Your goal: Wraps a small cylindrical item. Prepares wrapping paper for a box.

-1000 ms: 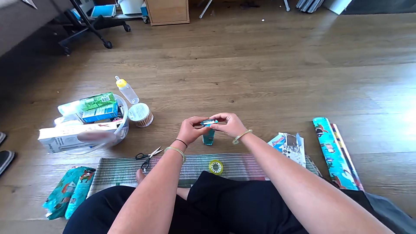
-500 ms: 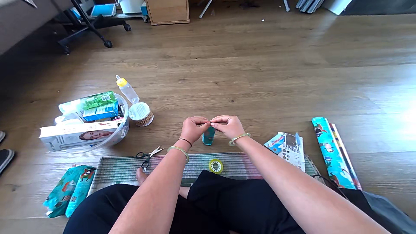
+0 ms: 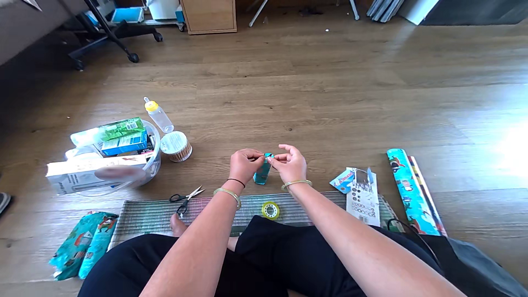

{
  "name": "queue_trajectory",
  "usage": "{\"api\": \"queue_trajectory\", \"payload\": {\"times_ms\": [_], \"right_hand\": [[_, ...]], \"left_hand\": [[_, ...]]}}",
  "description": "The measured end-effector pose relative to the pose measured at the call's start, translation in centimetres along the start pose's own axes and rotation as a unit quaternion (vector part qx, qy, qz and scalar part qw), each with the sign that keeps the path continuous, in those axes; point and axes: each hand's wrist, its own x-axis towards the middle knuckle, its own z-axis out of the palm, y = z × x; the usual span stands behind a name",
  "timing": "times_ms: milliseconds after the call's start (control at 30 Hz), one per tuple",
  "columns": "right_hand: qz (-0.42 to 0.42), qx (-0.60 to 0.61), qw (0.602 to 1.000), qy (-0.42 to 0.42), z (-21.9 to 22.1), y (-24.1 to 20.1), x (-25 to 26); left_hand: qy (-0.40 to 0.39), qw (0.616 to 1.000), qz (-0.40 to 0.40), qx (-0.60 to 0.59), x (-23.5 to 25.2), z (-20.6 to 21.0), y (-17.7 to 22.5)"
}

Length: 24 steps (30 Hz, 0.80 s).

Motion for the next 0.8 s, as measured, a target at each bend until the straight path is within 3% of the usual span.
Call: {"api": "queue_trajectory", "payload": {"times_ms": [133,300,500,600,700,800], "right_hand": [[-0.058,-0.036,0.997,0.029,0.3,-0.5,-0.8],[-0.190,-0.089,0.977,0.048,0.9,0.8,-0.9],[-0.370,-0.232,0.898,0.044,0.7,2.5,-0.9],[-0.403,-0.278,0.872,0.011,0.2,2.6,-1.1],[-0.416,-0.283,0.864,0.012,0.0,2.7,-0.8],[-0.411,-0.269,0.871,0.010,0.1,2.8,-0.5]], "left_hand": [[0.004,1.000,-0.002,-0.005,-0.1,0.1,0.1],[0.027,0.999,-0.007,0.020,-0.3,0.4,0.2],[0.046,0.999,0.000,0.026,-0.5,0.6,0.1],[0.047,0.998,0.002,0.031,-0.6,0.8,-0.1],[0.058,0.993,-0.008,-0.105,-1.7,1.2,-0.5],[0.091,0.928,-0.085,-0.353,-2.6,2.3,-1.8]]}}
